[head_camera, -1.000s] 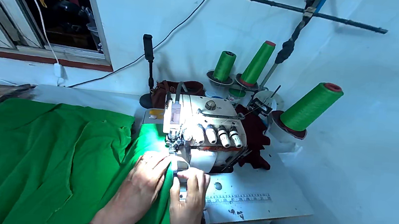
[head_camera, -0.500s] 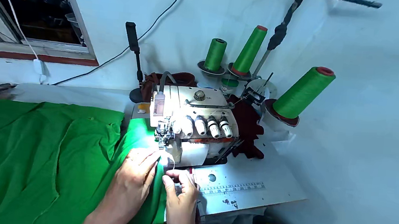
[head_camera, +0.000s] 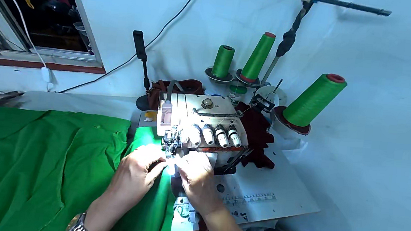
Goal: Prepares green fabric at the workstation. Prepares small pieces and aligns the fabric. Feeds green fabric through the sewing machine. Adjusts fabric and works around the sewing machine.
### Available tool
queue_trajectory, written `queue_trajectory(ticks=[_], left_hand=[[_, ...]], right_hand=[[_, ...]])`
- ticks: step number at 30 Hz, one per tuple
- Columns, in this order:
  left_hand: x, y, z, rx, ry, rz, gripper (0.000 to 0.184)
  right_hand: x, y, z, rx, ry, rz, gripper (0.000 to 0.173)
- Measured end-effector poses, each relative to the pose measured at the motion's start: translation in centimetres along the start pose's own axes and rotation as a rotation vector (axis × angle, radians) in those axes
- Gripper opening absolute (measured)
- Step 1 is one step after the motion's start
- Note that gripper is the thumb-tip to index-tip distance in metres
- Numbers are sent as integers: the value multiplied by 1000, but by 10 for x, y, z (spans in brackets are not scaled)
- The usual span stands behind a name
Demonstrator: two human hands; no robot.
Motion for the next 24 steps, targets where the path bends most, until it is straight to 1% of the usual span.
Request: queue_trajectory(ticks=[2, 5, 9, 12, 16, 19, 21, 24], left_hand=[[-1, -1, 0, 1, -3, 5, 18], [-3, -2, -2, 7, 15, 22, 20], [-2, -4, -3, 9, 43, -34, 17], [-2, -5, -4, -32, 38, -29, 17], [-3, 0, -4, -115, -25, 51, 24], [-2, 1, -5, -163, -57, 87, 25], [-2, 1, -4, -156, -50, 84, 24], [-3, 1, -3, -96, -35, 63, 22]], right_hand=[[-4, 6, 1, 68, 8, -26, 17], [-5, 6, 4, 114, -4, -34, 17], [-3, 5, 6, 86, -33, -21, 14], [-1, 5, 4, 61, -31, -10, 13], [-2, 2, 6, 76, -43, 0, 13], [-2, 0, 9, 92, -56, -31, 13], [-2, 2, 10, 74, -50, -74, 13], [-2, 3, 9, 40, -51, -117, 12]])
Point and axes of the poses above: each hand's wrist, its own z-axis towards the middle knuckle, its own x-axis out of the back of the hand, y = z × x, the point moved 4 cm from there along z, towards the middle knuckle, and after that the axes turned 15 degrees about -z, right-handed, at the moved point
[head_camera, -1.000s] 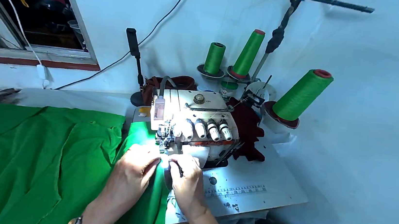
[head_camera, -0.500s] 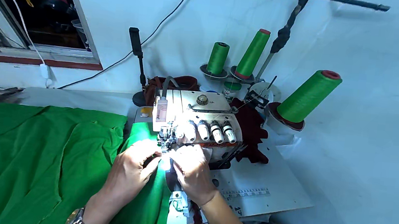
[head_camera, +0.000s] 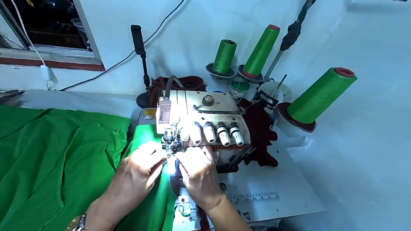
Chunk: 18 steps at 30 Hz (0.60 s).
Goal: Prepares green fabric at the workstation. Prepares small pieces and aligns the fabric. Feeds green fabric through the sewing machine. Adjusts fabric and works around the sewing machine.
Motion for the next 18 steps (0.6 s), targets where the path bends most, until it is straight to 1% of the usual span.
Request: queue_trajectory(ticks=[2, 6, 9, 11, 14, 16, 18], left_hand=[[-2, 2, 0, 18, 13, -5, 21], [-4, 9, -7, -22, 16, 19, 26], [-5, 16, -15, -37, 1, 59, 29], [-5, 19, -18, -24, -3, 65, 32], [-6, 21, -23, -21, -24, 94, 35], [-7, 22, -25, -19, -35, 133, 36], [-9, 24, -28, -17, -30, 168, 37]], right_hand=[[4, -2, -5, -52, 9, -10, 15], [15, -20, -29, -227, 67, 17, 20], [10, -39, -49, -368, -43, 72, 26], [4, -47, -57, -534, -126, 215, 27], [2, -50, -62, -815, -217, 521, 20], [1, -47, -66, -880, -180, 621, 14], [5, -45, -70, -872, -154, 673, 14]])
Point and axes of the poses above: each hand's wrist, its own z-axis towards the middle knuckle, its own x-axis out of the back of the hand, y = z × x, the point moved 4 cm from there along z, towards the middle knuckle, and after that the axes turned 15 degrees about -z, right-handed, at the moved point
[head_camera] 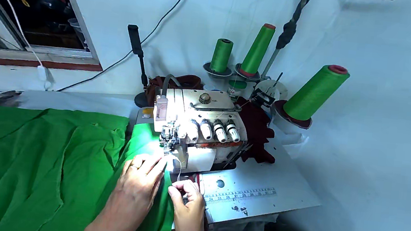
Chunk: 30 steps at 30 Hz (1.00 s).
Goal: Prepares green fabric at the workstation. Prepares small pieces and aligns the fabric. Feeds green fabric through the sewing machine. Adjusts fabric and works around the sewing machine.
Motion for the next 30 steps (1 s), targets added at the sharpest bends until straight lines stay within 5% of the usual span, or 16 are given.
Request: queue_trajectory(ticks=[30], left_hand=[[-4, -12, -2, -62, 20, -2, 43]], right_hand=[[19, -13, -23, -28, 5, -39, 19]])
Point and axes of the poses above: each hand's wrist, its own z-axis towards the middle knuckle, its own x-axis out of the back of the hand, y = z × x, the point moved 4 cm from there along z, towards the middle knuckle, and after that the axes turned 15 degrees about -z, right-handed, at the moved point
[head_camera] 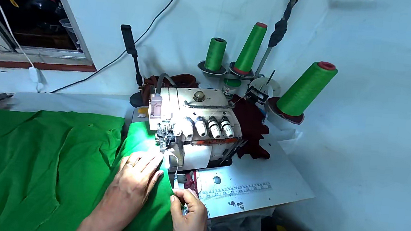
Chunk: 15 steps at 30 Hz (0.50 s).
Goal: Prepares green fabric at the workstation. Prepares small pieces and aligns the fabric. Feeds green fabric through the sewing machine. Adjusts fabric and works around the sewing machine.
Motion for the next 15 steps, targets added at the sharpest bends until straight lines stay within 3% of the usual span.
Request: queue_trajectory(ticks=[15], left_hand=[[-3, -3, -1, -23, 30, -6, 40]], right_hand=[[-2, -1, 0, -25, 3, 3, 19]])
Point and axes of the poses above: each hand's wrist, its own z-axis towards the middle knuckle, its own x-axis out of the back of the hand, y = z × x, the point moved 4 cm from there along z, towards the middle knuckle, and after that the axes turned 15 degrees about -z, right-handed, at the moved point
